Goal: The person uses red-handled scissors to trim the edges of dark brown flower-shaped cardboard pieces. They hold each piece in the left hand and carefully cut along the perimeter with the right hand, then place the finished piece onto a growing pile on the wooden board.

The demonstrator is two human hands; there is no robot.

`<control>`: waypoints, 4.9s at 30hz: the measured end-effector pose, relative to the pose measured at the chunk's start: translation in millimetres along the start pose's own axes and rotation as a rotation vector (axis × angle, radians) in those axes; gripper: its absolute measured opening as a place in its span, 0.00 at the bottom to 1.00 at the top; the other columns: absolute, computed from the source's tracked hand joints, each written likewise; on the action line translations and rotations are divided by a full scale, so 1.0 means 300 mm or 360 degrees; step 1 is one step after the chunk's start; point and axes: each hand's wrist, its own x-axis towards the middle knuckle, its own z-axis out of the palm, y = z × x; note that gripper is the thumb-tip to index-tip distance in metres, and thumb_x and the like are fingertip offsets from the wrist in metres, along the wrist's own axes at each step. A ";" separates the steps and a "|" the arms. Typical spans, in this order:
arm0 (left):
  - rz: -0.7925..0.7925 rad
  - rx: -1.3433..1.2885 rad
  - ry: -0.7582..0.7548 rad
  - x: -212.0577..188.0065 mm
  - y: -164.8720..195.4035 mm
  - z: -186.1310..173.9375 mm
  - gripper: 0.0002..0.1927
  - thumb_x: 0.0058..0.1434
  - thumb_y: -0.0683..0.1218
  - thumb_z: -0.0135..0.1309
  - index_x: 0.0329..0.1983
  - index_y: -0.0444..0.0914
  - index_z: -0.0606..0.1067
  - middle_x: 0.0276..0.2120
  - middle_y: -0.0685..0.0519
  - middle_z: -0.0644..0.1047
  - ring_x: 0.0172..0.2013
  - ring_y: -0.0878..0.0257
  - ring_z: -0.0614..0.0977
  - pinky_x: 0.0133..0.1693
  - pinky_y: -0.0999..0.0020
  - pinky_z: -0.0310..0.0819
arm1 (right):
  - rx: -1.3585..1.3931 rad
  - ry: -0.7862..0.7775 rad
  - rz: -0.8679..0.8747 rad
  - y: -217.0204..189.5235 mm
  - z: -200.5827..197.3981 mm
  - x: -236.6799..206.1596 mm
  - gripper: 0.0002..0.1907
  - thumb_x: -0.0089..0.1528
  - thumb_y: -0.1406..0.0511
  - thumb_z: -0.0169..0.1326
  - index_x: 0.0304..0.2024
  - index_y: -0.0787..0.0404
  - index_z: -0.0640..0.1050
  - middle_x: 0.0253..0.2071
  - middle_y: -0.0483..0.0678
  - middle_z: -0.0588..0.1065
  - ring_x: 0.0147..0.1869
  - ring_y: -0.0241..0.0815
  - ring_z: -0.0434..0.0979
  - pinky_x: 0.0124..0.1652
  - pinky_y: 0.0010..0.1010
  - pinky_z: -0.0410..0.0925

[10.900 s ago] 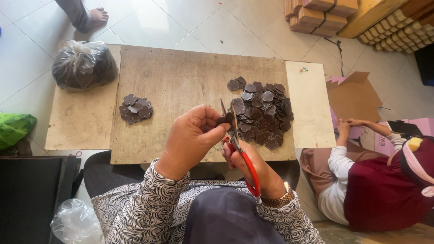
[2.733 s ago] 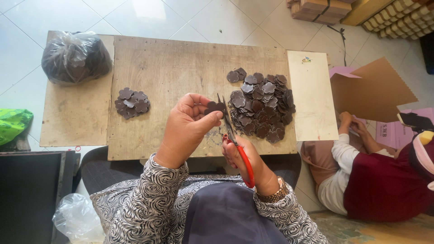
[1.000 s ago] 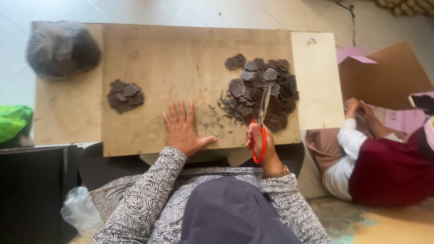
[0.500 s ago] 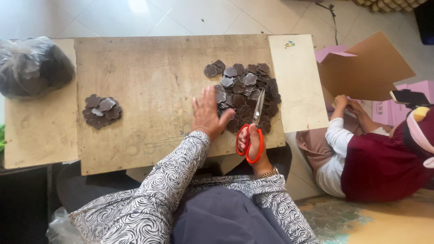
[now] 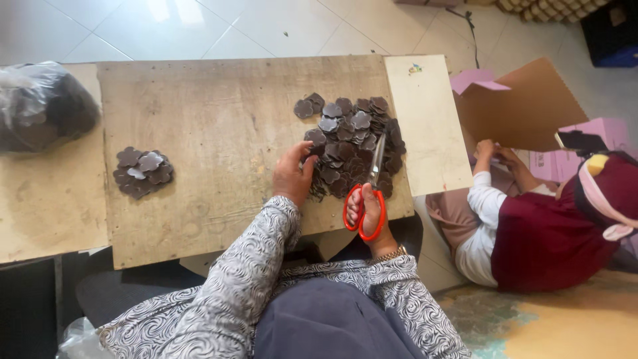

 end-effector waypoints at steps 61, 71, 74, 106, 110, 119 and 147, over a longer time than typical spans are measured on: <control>-0.0392 -0.1482 -0.0286 -0.127 0.425 -0.474 0.14 0.68 0.40 0.57 0.56 0.32 0.74 0.40 0.51 0.82 0.39 0.68 0.82 0.43 0.73 0.78 | -0.0659 -0.0223 -0.0354 -0.328 0.642 -0.166 0.10 0.63 0.71 0.58 0.37 0.59 0.68 0.40 0.46 0.74 0.41 0.35 0.76 0.39 0.26 0.68; -0.0311 -0.1447 -0.0372 -0.143 0.437 -0.554 0.14 0.68 0.38 0.56 0.56 0.30 0.75 0.45 0.53 0.82 0.44 0.71 0.82 0.46 0.77 0.78 | -0.0866 -0.0160 -0.0291 -0.399 0.743 -0.160 0.10 0.61 0.71 0.60 0.36 0.59 0.70 0.34 0.42 0.70 0.34 0.31 0.72 0.33 0.23 0.66; -0.0335 -0.1421 -0.0291 -0.147 0.448 -0.568 0.14 0.67 0.38 0.57 0.54 0.29 0.76 0.44 0.51 0.82 0.41 0.70 0.81 0.41 0.76 0.76 | -0.1003 -0.0153 -0.0406 -0.382 0.748 -0.186 0.10 0.63 0.70 0.60 0.36 0.59 0.69 0.33 0.42 0.70 0.33 0.30 0.70 0.33 0.23 0.65; -0.0377 -0.1600 -0.0069 -0.131 0.476 -0.549 0.13 0.63 0.35 0.59 0.49 0.33 0.71 0.43 0.50 0.81 0.42 0.67 0.83 0.45 0.72 0.79 | -0.1307 -0.0618 -0.0275 -0.286 0.654 -0.288 0.26 0.65 0.50 0.59 0.54 0.63 0.72 0.40 0.42 0.67 0.43 0.31 0.65 0.45 0.24 0.64; -0.0342 -0.1543 -0.0092 -0.131 0.481 -0.557 0.13 0.63 0.35 0.59 0.49 0.32 0.71 0.42 0.49 0.82 0.43 0.67 0.83 0.46 0.73 0.78 | -0.1411 -0.0621 -0.0228 -0.276 0.654 -0.276 0.31 0.62 0.45 0.57 0.53 0.63 0.71 0.43 0.43 0.70 0.46 0.33 0.69 0.47 0.25 0.67; -0.0515 -0.1693 -0.0277 -0.152 0.474 -0.526 0.10 0.63 0.36 0.59 0.46 0.32 0.74 0.36 0.52 0.81 0.34 0.68 0.80 0.35 0.73 0.75 | -0.1232 -0.0651 -0.0373 -0.277 0.640 -0.266 0.29 0.67 0.50 0.55 0.59 0.65 0.69 0.51 0.47 0.71 0.57 0.37 0.70 0.59 0.29 0.65; -0.0558 -0.1672 -0.0103 -0.164 0.469 -0.490 0.06 0.63 0.36 0.61 0.36 0.36 0.74 0.33 0.55 0.80 0.32 0.73 0.79 0.33 0.77 0.76 | -0.1079 -0.0650 -0.0218 -0.239 0.620 -0.262 0.26 0.68 0.53 0.54 0.59 0.65 0.69 0.51 0.46 0.69 0.58 0.35 0.69 0.58 0.28 0.65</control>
